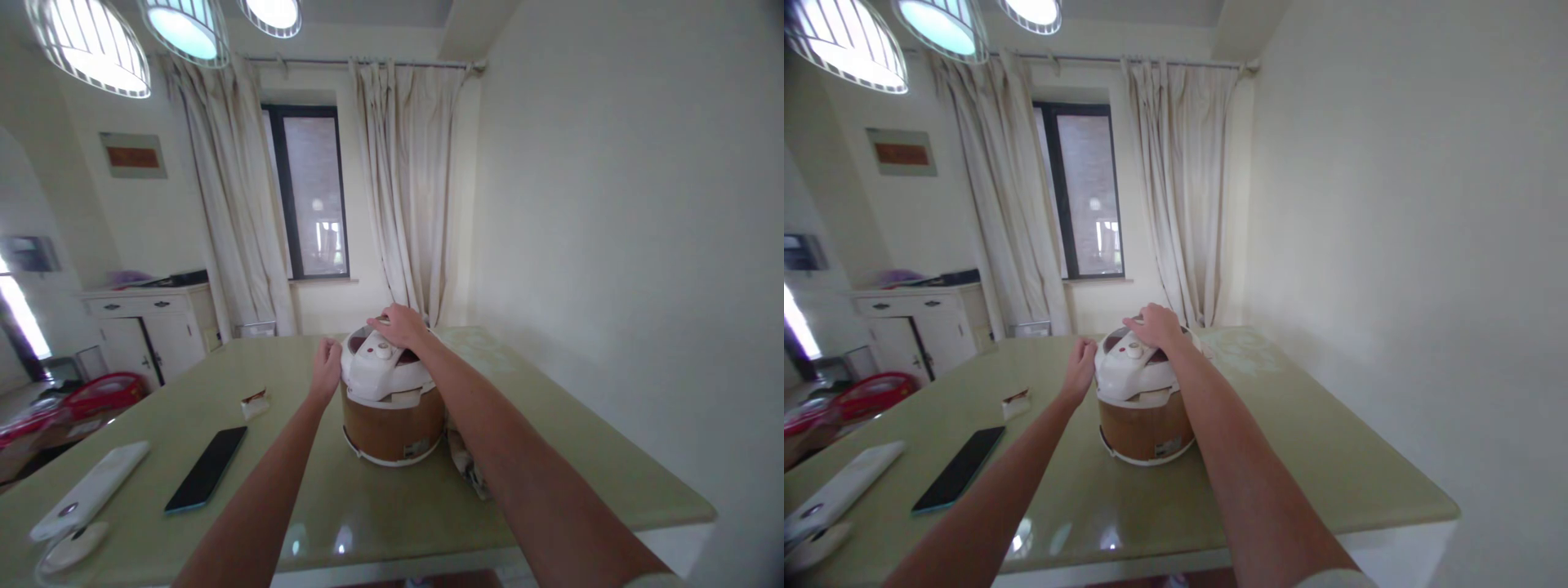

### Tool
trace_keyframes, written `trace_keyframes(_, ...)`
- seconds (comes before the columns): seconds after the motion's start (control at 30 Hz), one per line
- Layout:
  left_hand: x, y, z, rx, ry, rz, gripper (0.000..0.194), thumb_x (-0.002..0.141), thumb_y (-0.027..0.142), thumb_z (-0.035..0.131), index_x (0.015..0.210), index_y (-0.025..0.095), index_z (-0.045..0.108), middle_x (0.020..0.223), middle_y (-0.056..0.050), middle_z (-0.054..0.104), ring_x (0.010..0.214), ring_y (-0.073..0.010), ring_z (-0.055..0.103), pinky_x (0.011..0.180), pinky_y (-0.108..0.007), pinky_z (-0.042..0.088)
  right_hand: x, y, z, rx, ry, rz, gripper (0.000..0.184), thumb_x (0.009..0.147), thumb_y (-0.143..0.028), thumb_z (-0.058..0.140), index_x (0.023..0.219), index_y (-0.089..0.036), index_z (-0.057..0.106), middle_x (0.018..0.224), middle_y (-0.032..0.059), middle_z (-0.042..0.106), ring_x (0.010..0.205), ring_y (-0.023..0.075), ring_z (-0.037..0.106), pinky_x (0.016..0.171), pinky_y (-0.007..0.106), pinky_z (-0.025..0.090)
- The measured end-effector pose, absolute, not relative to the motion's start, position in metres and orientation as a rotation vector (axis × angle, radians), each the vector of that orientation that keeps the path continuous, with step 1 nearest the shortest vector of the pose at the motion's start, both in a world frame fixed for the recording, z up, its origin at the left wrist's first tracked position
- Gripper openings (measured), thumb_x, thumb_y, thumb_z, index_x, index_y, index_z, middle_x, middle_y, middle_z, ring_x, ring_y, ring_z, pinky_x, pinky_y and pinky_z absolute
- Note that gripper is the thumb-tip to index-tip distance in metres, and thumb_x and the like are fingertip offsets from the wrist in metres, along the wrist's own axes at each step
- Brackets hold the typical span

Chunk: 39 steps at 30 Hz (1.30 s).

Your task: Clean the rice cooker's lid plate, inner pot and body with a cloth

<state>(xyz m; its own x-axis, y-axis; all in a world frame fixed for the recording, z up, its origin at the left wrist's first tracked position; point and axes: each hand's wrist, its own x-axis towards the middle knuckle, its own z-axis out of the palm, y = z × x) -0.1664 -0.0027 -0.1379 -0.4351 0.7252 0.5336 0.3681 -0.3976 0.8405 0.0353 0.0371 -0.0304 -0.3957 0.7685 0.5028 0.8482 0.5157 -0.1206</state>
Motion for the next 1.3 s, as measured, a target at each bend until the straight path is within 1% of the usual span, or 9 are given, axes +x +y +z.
trace_keyframes(0.13, -0.166, -0.004, -0.139, 1.483, 1.535, 1.914, 0.022, 0.088, 0.045, 0.051, 0.081, 0.024, 0.054, 0.074, 0.002, 0.055, 0.076, -0.0191, 0.054, 0.071, -0.031, 0.043, 0.036, 0.037, -0.030, -1.322, -2.255, -0.205, 0.071, 0.099, -0.077, 0.039, 0.109, -0.020, 0.079, 0.117, 0.0140, 0.076, 0.106, 0.0259, 0.070, 0.089, 0.032, 0.048)
trace_keyframes(0.37, -0.165, -0.004, -0.138, 1.494, 1.511, 1.924, 0.029, 0.090, 0.052, 0.052, 0.083, 0.024, 0.054, 0.075, 0.002, 0.057, 0.074, -0.0187, 0.054, 0.069, -0.031, 0.044, 0.037, 0.037, -0.029, -1.311, -2.271, -0.185, 0.069, 0.099, -0.076, 0.041, 0.113, -0.021, 0.079, 0.122, 0.0135, 0.075, 0.109, 0.0262, 0.069, 0.091, 0.033, 0.047)
trace_keyframes(0.53, -0.165, -0.002, -0.140, 1.530, 1.519, 1.965, 0.051, 0.092, 0.074, 0.046, 0.075, 0.026, 0.050, 0.073, 0.000, 0.053, 0.075, -0.0207, 0.054, 0.073, -0.035, 0.045, 0.039, 0.039, -0.028, -1.288, -2.283, -0.177, 0.068, 0.096, -0.078, 0.046, 0.111, -0.021, 0.080, 0.118, 0.0126, 0.076, 0.107, 0.0260, 0.069, 0.088, 0.032, 0.047)
trace_keyframes(0.63, -0.166, 0.001, -0.144, 1.471, 1.517, 1.989, 0.066, 0.087, 0.089, 0.038, 0.079, 0.026, 0.056, 0.075, -0.003, 0.057, 0.078, -0.0232, 0.057, 0.076, -0.037, 0.047, 0.040, 0.040, -0.029, -1.272, -2.284, -0.184, 0.069, 0.095, -0.080, 0.046, 0.110, -0.021, 0.080, 0.115, 0.0126, 0.077, 0.105, 0.0259, 0.070, 0.088, 0.031, 0.047)
trace_keyframes(0.8, -0.169, 0.006, -0.151, 1.303, 1.437, 1.928, 0.087, 0.083, 0.096, 0.018, 0.085, 0.021, 0.062, 0.078, -0.008, 0.066, 0.075, -0.0240, 0.063, 0.070, -0.039, 0.052, 0.043, 0.042, -0.027, -1.211, -2.308, -0.150, 0.069, 0.094, -0.081, 0.046, 0.111, -0.024, 0.081, 0.118, 0.0101, 0.076, 0.107, 0.0242, 0.069, 0.090, 0.030, 0.046)
trace_keyframes(0.9, -0.171, 0.007, -0.152, 1.311, 1.432, 1.922, 0.089, 0.084, 0.095, 0.017, 0.084, 0.020, 0.064, 0.079, -0.010, 0.068, 0.078, -0.0246, 0.065, 0.074, -0.040, 0.054, 0.047, 0.047, -0.026, -1.116, -2.332, -0.092, 0.064, 0.095, -0.078, 0.050, 0.107, -0.024, 0.082, 0.115, 0.0078, 0.077, 0.105, 0.0216, 0.069, 0.089, 0.028, 0.045)
trace_keyframes(1.07, -0.174, 0.005, -0.153, 1.328, 1.469, 1.923, 0.085, 0.084, 0.094, 0.023, 0.085, 0.021, 0.065, 0.083, -0.008, 0.069, 0.083, -0.0249, 0.066, 0.079, -0.040, 0.055, 0.054, 0.058, -0.025, -0.890, -2.399, 0.077, 0.046, 0.101, -0.062, 0.056, 0.108, -0.026, 0.082, 0.111, 0.0030, 0.078, 0.103, 0.0160, 0.068, 0.090, 0.023, 0.044)
trace_keyframes(1.2, -0.174, 0.004, -0.149, 1.351, 1.454, 1.878, 0.082, 0.084, 0.093, 0.028, 0.085, 0.021, 0.066, 0.084, -0.008, 0.069, 0.088, -0.0264, 0.067, 0.084, -0.042, 0.056, 0.055, 0.058, -0.024, -0.814, -2.441, 0.143, 0.040, 0.103, -0.055, 0.056, 0.111, -0.025, 0.081, 0.113, 0.0037, 0.078, 0.108, 0.0168, 0.068, 0.096, 0.025, 0.044)
trace_keyframes(1.3, -0.172, 0.000, -0.145, 1.349, 1.466, 1.879, 0.079, 0.087, 0.090, 0.030, 0.086, 0.020, 0.067, 0.088, -0.009, 0.070, 0.095, -0.0281, 0.068, 0.091, -0.044, 0.056, 0.059, 0.052, -0.021, -0.809, -2.434, 0.167, 0.039, 0.105, -0.050, 0.052, 0.120, -0.025, 0.077, 0.123, 0.0057, 0.076, 0.115, 0.0188, 0.066, 0.102, 0.029, 0.044)
